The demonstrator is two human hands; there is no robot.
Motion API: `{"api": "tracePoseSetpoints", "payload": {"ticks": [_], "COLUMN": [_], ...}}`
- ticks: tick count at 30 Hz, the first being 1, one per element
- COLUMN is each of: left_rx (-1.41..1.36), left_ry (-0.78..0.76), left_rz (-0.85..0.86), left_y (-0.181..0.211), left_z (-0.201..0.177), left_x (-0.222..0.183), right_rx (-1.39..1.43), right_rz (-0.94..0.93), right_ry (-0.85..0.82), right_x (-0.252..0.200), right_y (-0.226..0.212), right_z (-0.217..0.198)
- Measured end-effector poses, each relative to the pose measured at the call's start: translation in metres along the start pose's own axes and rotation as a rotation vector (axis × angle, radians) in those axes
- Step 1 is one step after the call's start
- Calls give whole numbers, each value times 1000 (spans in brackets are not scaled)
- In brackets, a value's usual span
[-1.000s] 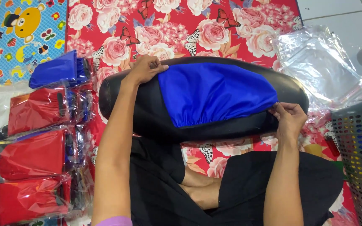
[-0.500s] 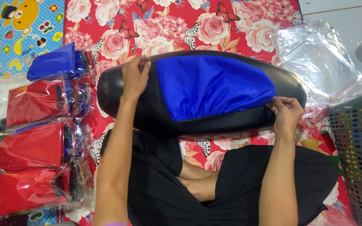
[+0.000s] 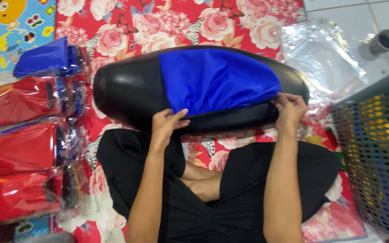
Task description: Fitting a blue fabric cover onto a seat mold, smoothing it, folding it, and placing it into a plastic bag for packaging.
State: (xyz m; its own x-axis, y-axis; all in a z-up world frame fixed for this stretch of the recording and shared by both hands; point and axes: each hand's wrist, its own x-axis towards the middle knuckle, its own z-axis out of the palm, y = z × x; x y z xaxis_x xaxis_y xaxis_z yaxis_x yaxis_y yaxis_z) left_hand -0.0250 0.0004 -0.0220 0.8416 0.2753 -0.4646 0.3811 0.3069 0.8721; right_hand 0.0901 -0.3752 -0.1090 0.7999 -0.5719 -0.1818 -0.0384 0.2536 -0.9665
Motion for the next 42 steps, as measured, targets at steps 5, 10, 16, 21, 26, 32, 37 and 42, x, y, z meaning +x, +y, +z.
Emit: {"api": "tracePoseSetpoints", "payload": {"ticks": [5, 10, 16, 21, 26, 32, 37, 42], "left_rx": [129, 352, 564, 819, 726, 617, 462, 585], "left_ry": [123, 241, 244, 272, 444, 37, -113, -17], "left_rz": [195, 341, 554, 699, 808, -109, -146, -104], "left_y": [24, 68, 76, 84, 71, 37, -15, -7], "left_z": [4, 5, -15, -14, -8, -2, 5, 39], "left_x": [24, 51, 124, 138, 49, -80, -69, -90], "right_rx": [30, 47, 26, 56, 123, 167, 150, 111], "right_rz": [95, 247, 429, 599, 687, 749, 734, 726], "right_ry": [30, -45, -178, -307, -282, -237, -266, -277], "right_x": [-40, -90, -195, -275, -306, -319, -326, -318], "right_y": [-32, -54, -47, -23, -38, -40, -24, 3], "right_z": [0, -7, -5, 6, 23, 28, 32, 19]}}
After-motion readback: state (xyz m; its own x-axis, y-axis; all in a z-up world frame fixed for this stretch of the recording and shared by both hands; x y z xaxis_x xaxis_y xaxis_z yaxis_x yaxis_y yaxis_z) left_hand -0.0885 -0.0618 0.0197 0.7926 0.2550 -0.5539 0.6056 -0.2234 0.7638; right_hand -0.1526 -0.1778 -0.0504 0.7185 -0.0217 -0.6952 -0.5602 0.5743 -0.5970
